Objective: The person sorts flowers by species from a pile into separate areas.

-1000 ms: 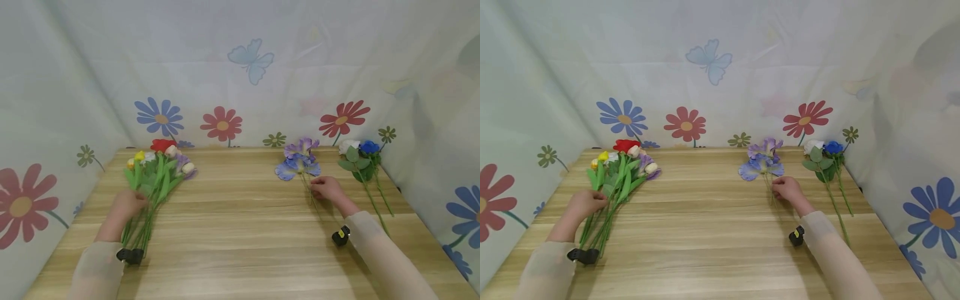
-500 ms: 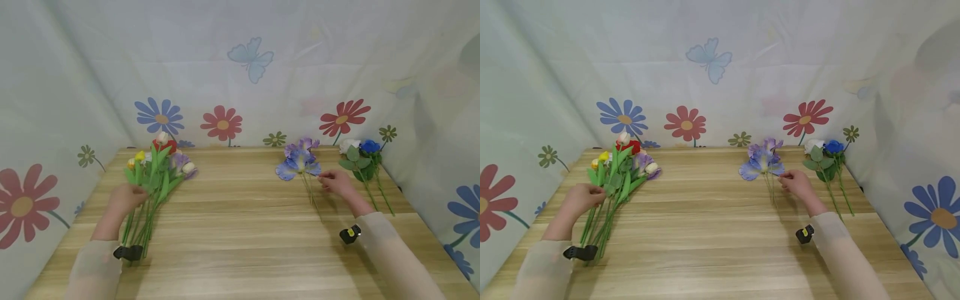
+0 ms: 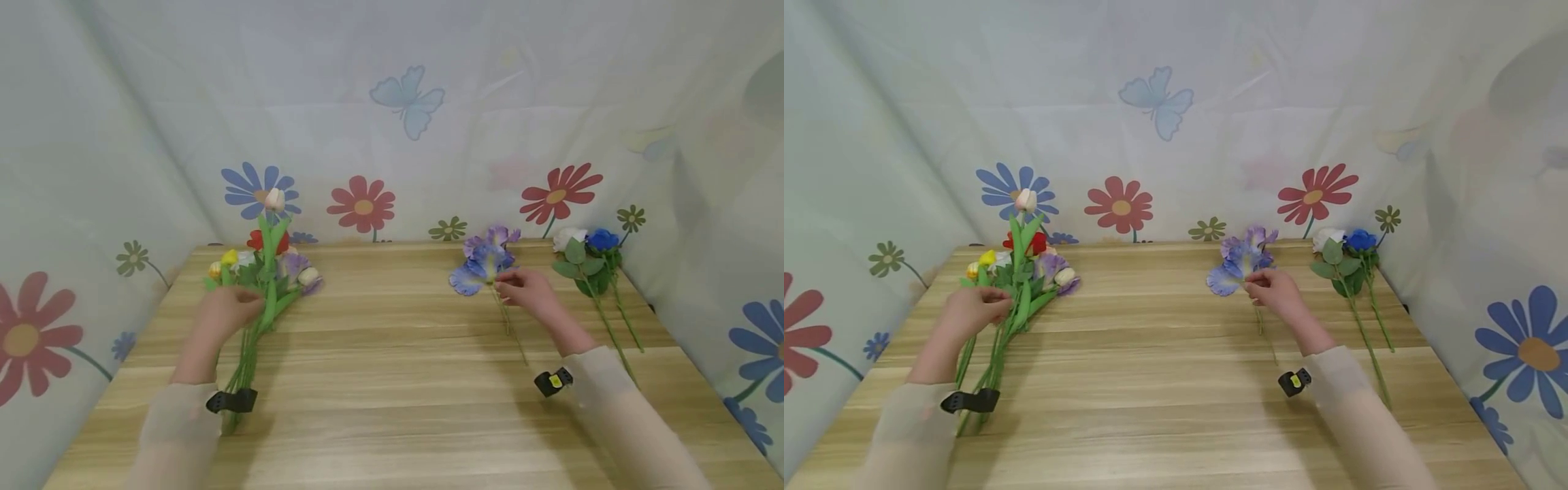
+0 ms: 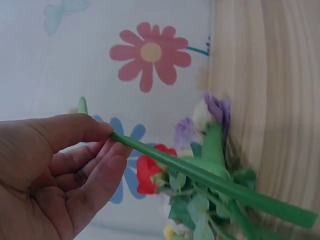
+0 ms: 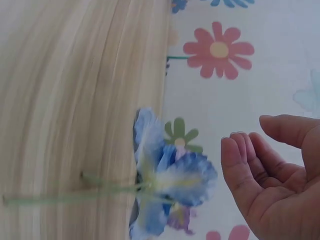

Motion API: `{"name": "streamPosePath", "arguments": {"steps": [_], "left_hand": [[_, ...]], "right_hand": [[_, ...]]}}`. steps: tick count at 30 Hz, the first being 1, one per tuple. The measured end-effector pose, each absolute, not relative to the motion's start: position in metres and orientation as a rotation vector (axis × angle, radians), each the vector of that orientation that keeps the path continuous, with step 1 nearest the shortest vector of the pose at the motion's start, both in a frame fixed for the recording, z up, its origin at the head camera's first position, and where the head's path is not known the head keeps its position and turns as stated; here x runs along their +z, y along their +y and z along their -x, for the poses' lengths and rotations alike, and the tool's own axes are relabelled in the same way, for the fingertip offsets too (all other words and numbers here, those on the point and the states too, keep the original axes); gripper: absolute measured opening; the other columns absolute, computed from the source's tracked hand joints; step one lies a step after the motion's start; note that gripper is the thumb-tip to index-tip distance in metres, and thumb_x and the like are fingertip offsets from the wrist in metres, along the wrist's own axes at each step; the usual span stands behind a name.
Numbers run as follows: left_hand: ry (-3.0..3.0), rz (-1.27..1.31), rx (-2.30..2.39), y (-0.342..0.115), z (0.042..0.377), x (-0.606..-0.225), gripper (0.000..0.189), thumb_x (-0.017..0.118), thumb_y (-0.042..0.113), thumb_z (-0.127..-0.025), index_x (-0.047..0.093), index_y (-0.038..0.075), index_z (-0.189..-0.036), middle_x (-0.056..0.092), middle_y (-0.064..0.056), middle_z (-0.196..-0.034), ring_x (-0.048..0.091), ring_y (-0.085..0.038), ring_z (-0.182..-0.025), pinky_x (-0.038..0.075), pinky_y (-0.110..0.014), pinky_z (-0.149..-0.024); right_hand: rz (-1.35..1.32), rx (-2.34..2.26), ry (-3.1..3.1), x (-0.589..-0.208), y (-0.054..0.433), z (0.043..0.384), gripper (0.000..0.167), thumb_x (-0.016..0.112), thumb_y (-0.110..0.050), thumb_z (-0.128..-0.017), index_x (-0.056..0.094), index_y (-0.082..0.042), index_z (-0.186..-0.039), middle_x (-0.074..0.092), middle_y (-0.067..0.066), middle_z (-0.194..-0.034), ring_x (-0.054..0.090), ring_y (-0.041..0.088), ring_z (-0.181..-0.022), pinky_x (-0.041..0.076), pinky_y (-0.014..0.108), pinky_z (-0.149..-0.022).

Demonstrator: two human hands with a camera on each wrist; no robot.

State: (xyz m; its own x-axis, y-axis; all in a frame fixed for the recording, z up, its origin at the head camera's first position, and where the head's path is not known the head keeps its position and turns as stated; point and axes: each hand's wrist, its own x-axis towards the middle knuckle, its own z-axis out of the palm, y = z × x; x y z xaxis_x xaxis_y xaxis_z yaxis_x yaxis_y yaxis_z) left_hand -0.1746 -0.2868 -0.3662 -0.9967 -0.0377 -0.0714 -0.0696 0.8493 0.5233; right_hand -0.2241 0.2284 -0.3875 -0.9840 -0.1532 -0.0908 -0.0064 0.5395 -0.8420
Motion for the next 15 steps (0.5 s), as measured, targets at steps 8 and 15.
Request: {"name": "streamPosePath", "arguments": {"steps": [8,15], "left_hand": [[2.923,0.044,1.092,-0.256,0.189,-0.367,0.039,0.062,0.023,-0.099,0.068,-0.006,-0.126,0.074,-0.026,-0.115,0.075,-0.025,-0.090,0.061,-0.034,-0.080],[2.874,0.015,1.214,-0.226,0.195,-0.367,0.037,0.062,0.022,-0.099,0.069,-0.005,-0.124,0.074,-0.026,-0.115,0.074,-0.022,-0.086,0.058,-0.028,-0.075]], "right_hand": [[0.197,-1.491,2.575,-0.387,0.194,0.224,0.039,0.057,-0.018,-0.105,0.057,0.009,-0.133,0.067,0.023,-0.117,0.067,0.017,-0.095,0.062,0.037,-0.090],[0.261,-1.593,2.492,-0.390,0.160,0.223,0.038,0.058,-0.016,-0.104,0.059,0.009,-0.131,0.065,0.028,-0.121,0.067,0.026,-0.100,0.062,0.036,-0.090]]}}
